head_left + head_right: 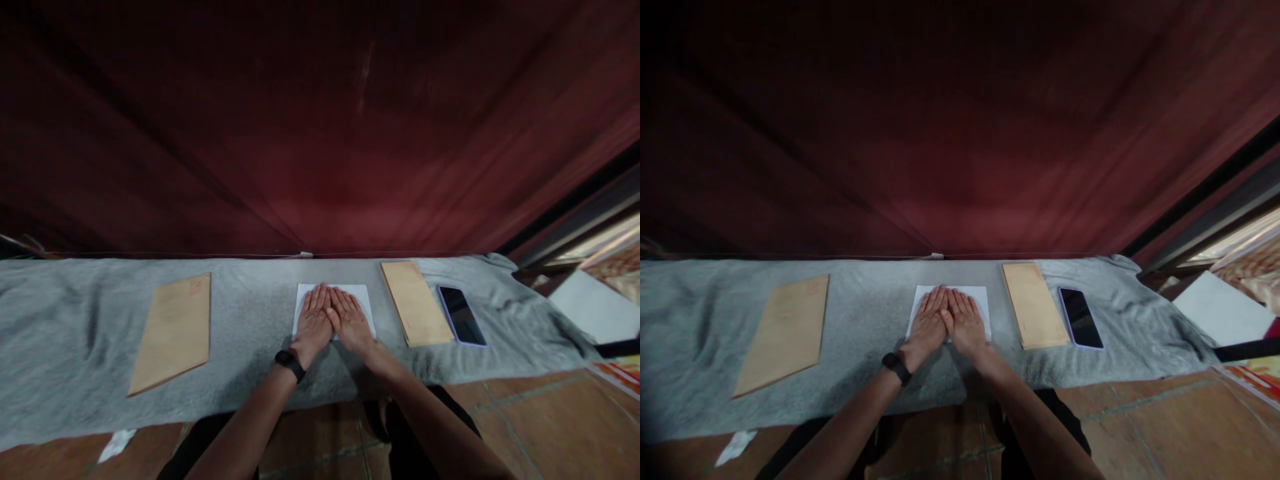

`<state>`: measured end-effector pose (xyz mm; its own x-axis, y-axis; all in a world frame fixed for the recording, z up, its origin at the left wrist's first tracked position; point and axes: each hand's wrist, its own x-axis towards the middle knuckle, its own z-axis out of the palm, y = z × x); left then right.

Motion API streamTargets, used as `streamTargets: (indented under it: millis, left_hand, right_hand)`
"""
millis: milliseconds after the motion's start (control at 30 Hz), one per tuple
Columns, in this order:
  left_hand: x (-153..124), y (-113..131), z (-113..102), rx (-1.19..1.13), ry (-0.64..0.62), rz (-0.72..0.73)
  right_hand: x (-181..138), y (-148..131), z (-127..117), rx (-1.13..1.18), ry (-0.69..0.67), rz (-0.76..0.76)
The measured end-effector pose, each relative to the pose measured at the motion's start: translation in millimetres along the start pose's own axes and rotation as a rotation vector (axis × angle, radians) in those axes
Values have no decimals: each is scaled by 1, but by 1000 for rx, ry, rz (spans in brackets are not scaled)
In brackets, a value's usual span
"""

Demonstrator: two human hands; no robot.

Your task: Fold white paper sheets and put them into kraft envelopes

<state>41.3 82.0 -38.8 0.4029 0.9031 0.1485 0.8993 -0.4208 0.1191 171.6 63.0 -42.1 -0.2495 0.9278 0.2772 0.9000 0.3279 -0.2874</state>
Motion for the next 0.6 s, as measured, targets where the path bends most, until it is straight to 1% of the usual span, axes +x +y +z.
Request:
streamTargets:
  millis: [167, 367, 600]
  left_hand:
    - [-5, -11, -2, 13, 59, -4]
    - [-11, -25, -3, -10, 113, -83]
    - [-16, -38, -5, 2, 105, -155]
  right_hand:
    - [-1, 12, 2, -75, 46, 5]
    - [-2, 26, 3, -140, 84, 62]
    - [-6, 39, -3, -198, 71, 165]
